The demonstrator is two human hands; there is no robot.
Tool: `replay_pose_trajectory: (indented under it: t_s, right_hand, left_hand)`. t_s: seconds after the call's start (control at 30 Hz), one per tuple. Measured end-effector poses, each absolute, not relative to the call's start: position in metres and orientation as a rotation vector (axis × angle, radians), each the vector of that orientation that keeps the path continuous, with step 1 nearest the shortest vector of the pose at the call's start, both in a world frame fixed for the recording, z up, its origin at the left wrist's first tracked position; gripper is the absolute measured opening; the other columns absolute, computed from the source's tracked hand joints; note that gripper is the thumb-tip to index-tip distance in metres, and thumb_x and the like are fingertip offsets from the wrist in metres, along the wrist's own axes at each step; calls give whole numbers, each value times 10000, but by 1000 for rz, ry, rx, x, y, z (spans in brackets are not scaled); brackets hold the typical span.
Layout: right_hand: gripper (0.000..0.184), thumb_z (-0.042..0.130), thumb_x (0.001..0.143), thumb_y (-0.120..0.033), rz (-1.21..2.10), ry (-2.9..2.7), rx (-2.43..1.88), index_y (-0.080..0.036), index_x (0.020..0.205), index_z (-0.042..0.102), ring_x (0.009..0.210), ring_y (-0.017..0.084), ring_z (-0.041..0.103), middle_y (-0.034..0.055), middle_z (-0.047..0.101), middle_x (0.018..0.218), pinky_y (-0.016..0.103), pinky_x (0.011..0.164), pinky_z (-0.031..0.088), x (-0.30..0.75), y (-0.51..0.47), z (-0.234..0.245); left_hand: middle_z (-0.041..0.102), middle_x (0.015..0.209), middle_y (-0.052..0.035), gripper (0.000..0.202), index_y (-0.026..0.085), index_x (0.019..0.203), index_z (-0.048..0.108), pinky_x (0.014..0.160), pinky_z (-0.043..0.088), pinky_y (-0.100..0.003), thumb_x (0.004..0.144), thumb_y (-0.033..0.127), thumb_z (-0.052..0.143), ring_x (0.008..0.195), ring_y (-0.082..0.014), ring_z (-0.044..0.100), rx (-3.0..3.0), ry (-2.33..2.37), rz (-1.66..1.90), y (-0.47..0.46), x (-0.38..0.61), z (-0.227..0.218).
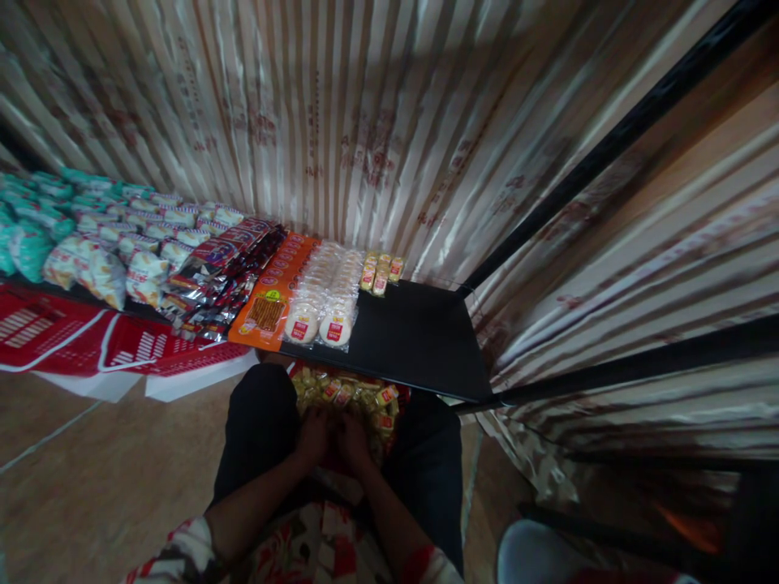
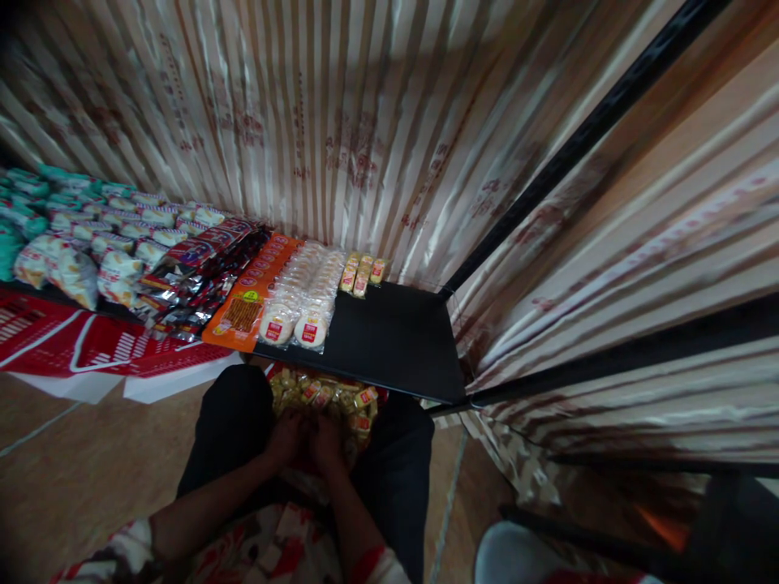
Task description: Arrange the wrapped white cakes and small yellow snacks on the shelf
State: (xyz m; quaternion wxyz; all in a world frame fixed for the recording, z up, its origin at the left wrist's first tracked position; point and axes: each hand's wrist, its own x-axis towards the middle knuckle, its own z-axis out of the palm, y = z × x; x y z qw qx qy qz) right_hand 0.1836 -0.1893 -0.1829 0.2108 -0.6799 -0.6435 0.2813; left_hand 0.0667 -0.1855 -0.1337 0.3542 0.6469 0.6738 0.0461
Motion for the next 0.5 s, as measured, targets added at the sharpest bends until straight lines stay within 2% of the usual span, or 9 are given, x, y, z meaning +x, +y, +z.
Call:
replay_pose_trajectory:
  t_s: [0.27, 0.5]
  right_hand:
    - [270, 420, 719, -90, 979, -1778, -1869, -181, 865, 628, 802, 176, 610, 68, 680, 867, 265, 737, 432, 186, -184, -154]
    - [173, 399, 781, -172, 894, -1781, -1786, -203, 739, 564, 752, 168, 580, 51, 643, 773, 265, 700, 421, 207, -164, -125]
  left_hand:
    - [606, 1095, -89, 303, 154, 1049, 589, 894, 363, -244, 890, 235, 344, 1009, -160, 539, 1679, 1750, 165, -183, 67, -122]
    - [625, 1119, -87, 335, 154, 1142, 544, 896, 373, -249, 882, 265, 366, 1041, -173, 555, 1658, 1716, 252, -175, 76, -108]
